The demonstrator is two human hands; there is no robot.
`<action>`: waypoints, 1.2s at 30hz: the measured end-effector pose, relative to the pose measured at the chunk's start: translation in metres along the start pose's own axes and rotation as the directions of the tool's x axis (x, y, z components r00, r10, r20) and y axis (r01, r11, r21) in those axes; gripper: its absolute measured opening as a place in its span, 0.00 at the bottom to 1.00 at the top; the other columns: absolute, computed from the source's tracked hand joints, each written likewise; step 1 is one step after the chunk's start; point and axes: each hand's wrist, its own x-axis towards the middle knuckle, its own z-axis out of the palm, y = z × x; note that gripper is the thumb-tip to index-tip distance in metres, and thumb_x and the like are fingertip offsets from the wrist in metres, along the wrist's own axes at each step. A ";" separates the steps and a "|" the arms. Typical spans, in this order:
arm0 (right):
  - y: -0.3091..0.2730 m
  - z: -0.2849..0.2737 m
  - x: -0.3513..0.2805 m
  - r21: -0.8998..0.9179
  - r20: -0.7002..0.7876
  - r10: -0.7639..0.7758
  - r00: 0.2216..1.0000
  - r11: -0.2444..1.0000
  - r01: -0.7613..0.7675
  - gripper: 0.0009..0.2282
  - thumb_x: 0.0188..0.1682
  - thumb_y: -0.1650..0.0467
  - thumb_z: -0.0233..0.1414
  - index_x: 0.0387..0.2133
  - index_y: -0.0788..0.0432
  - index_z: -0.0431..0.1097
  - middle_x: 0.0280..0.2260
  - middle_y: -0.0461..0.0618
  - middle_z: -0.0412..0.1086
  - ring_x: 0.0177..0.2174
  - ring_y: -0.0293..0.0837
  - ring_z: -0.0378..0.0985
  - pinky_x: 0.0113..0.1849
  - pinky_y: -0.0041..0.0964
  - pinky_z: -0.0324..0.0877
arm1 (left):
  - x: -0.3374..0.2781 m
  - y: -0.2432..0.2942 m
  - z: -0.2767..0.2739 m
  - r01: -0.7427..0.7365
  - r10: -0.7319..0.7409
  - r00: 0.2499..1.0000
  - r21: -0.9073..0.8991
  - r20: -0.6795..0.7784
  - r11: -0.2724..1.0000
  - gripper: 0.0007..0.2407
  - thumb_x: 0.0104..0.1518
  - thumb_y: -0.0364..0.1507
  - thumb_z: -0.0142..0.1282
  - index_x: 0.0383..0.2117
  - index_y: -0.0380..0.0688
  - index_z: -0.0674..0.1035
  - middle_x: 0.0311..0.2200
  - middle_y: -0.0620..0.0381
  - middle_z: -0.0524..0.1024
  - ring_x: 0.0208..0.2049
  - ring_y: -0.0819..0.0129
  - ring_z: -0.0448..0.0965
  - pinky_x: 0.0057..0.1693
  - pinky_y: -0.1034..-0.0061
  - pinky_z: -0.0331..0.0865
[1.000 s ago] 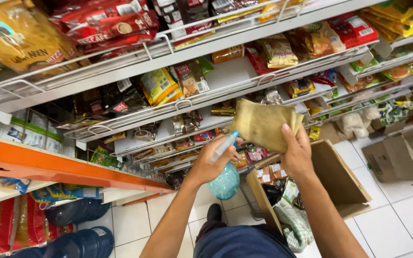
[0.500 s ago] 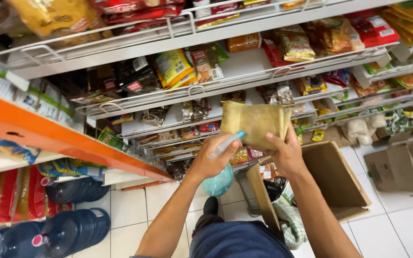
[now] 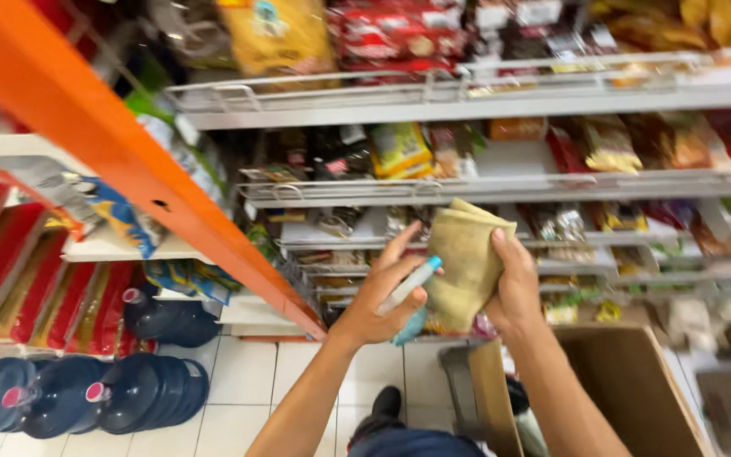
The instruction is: The person cleans various items and shelves in a convenience store by scanning products with a handheld device, wiping down packages with a cloth, and applying a liquid from a spray bottle to the shelf surfaces.
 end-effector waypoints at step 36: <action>-0.072 0.385 0.084 0.236 0.971 0.207 -0.118 -0.895 0.378 0.28 0.42 0.68 0.52 0.60 0.61 0.67 0.36 0.45 0.65 0.38 0.43 0.69 0.39 0.38 0.68 | 0.093 0.023 -0.238 -0.051 0.143 0.815 0.177 -0.561 0.983 0.23 0.69 0.46 0.38 0.49 0.37 0.75 0.63 0.31 0.67 0.52 0.49 0.70 0.60 0.67 0.65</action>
